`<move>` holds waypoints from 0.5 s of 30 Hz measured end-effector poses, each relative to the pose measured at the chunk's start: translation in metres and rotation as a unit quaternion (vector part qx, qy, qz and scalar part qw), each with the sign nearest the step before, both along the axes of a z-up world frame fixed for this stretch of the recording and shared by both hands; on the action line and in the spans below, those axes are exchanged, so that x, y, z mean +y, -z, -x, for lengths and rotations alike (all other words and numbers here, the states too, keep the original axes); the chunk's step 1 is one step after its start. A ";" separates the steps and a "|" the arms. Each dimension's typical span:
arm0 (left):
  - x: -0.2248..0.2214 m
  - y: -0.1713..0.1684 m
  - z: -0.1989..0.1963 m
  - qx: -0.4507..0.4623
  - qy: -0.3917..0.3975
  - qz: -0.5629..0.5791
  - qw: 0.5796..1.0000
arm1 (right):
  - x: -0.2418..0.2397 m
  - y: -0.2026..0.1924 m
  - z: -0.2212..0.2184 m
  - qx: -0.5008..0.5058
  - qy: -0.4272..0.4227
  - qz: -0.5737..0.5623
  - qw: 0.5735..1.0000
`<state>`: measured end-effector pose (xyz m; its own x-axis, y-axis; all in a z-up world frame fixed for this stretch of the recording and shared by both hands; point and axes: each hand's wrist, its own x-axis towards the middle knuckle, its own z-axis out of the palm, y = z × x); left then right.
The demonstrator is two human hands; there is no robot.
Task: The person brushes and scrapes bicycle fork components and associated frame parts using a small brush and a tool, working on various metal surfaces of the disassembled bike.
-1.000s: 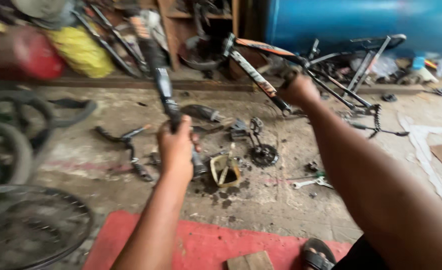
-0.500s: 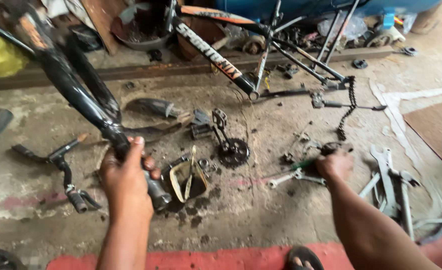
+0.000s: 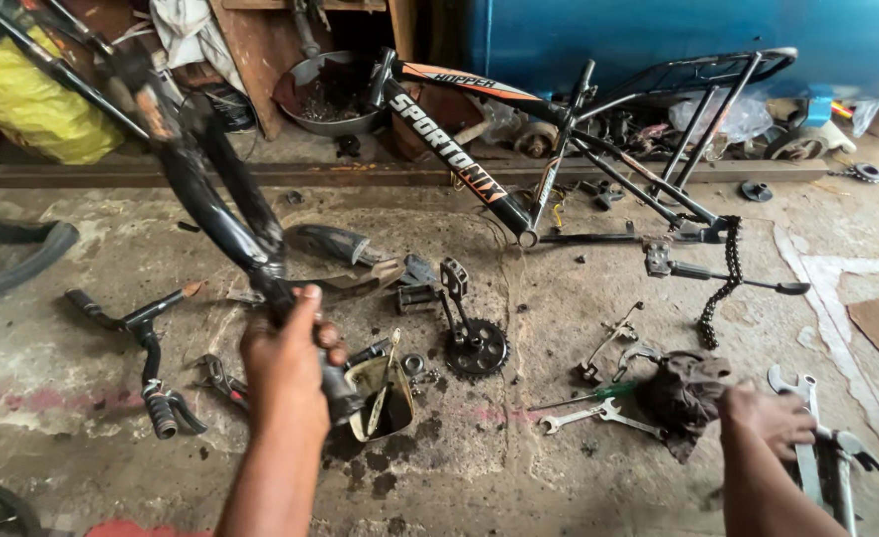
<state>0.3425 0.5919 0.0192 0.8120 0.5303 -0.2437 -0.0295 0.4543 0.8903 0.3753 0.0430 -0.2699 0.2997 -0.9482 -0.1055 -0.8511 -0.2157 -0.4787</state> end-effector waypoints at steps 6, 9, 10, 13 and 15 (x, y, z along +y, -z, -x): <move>0.009 -0.010 0.001 -0.023 -0.021 -0.039 0.999 | -0.023 0.032 0.032 -0.018 -0.057 -0.023 0.998; 0.001 -0.009 -0.001 -0.064 -0.006 -0.011 0.998 | -0.036 0.044 0.011 -0.048 -0.197 -0.055 0.978; -0.003 -0.009 -0.001 -0.073 -0.003 -0.002 0.997 | -0.037 0.049 0.001 0.004 -0.260 -0.052 0.964; -0.009 -0.009 0.004 -0.060 0.001 -0.023 0.998 | -0.032 0.065 -0.022 0.075 -0.387 -0.003 0.919; -0.008 -0.011 0.009 -0.069 0.011 -0.028 0.997 | -0.023 0.068 -0.028 0.009 -0.301 -0.069 0.951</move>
